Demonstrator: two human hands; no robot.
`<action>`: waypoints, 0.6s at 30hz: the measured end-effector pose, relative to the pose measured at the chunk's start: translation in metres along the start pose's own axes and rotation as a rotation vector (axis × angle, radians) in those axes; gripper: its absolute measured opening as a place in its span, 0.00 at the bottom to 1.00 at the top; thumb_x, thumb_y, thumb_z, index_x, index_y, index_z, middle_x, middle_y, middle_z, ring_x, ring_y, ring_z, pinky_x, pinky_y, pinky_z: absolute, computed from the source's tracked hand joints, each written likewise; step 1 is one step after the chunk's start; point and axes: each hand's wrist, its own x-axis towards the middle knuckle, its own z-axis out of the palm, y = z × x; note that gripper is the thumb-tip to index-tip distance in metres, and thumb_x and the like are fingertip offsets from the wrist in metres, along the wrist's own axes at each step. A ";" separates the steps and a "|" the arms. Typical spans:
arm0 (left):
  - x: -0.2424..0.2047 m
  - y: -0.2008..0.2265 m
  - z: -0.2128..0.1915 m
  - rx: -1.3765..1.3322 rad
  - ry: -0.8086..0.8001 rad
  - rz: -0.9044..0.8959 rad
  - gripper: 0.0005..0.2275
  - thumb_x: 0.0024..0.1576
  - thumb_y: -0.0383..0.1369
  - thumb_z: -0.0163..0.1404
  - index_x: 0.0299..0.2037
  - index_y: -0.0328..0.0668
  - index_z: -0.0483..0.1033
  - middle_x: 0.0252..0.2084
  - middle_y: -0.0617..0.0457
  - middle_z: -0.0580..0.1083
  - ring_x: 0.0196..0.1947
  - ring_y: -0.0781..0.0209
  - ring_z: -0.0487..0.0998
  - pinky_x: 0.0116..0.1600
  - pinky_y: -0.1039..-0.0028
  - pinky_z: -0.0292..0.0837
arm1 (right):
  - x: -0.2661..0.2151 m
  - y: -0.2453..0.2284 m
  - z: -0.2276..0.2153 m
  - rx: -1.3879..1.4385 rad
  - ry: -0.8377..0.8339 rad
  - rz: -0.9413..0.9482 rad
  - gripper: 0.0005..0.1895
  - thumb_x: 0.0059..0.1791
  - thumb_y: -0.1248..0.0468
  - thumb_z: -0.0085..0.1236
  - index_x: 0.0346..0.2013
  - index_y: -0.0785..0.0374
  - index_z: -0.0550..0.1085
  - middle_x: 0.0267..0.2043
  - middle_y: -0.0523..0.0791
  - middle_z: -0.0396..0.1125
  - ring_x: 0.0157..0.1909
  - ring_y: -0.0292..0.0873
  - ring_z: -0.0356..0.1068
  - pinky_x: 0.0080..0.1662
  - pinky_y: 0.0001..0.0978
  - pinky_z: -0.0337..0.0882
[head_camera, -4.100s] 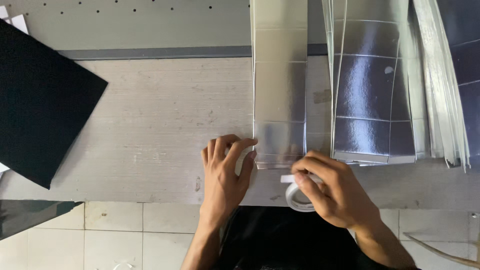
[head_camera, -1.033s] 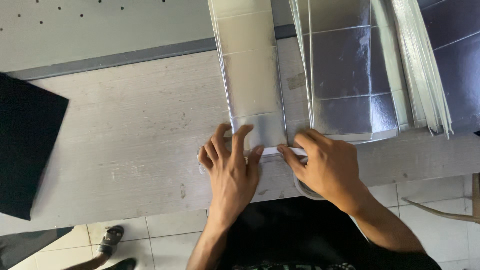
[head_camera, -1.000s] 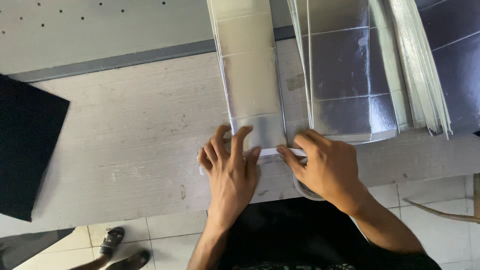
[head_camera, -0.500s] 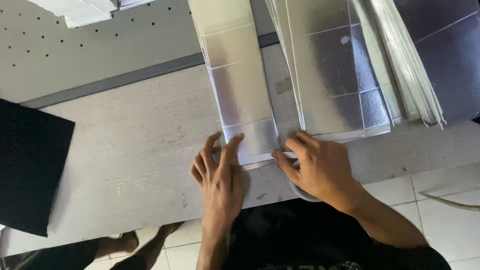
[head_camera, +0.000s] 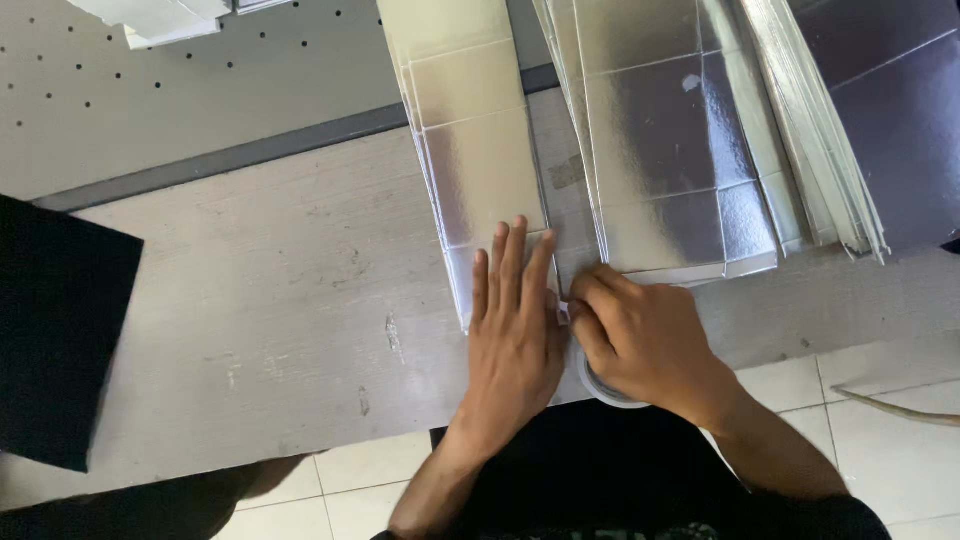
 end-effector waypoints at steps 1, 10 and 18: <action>0.000 -0.002 0.004 -0.002 -0.001 0.000 0.23 0.64 0.25 0.38 0.71 0.34 0.57 0.73 0.28 0.56 0.76 0.32 0.51 0.76 0.45 0.38 | 0.001 0.001 0.000 -0.001 -0.001 0.001 0.14 0.54 0.53 0.44 0.38 0.51 0.78 0.32 0.46 0.75 0.27 0.57 0.77 0.28 0.48 0.75; -0.001 -0.006 0.009 0.155 -0.008 0.011 0.26 0.63 0.27 0.38 0.73 0.31 0.54 0.76 0.30 0.54 0.77 0.36 0.52 0.77 0.51 0.40 | -0.001 0.006 0.004 0.039 0.027 -0.071 0.15 0.55 0.55 0.42 0.43 0.51 0.78 0.32 0.47 0.74 0.26 0.57 0.77 0.26 0.46 0.75; -0.001 -0.009 0.012 0.166 -0.057 -0.009 0.26 0.65 0.29 0.39 0.74 0.31 0.52 0.77 0.31 0.51 0.78 0.38 0.48 0.78 0.51 0.36 | -0.007 0.014 0.023 0.370 0.437 -0.562 0.18 0.47 0.53 0.60 0.16 0.55 0.68 0.12 0.44 0.56 0.11 0.47 0.59 0.17 0.37 0.61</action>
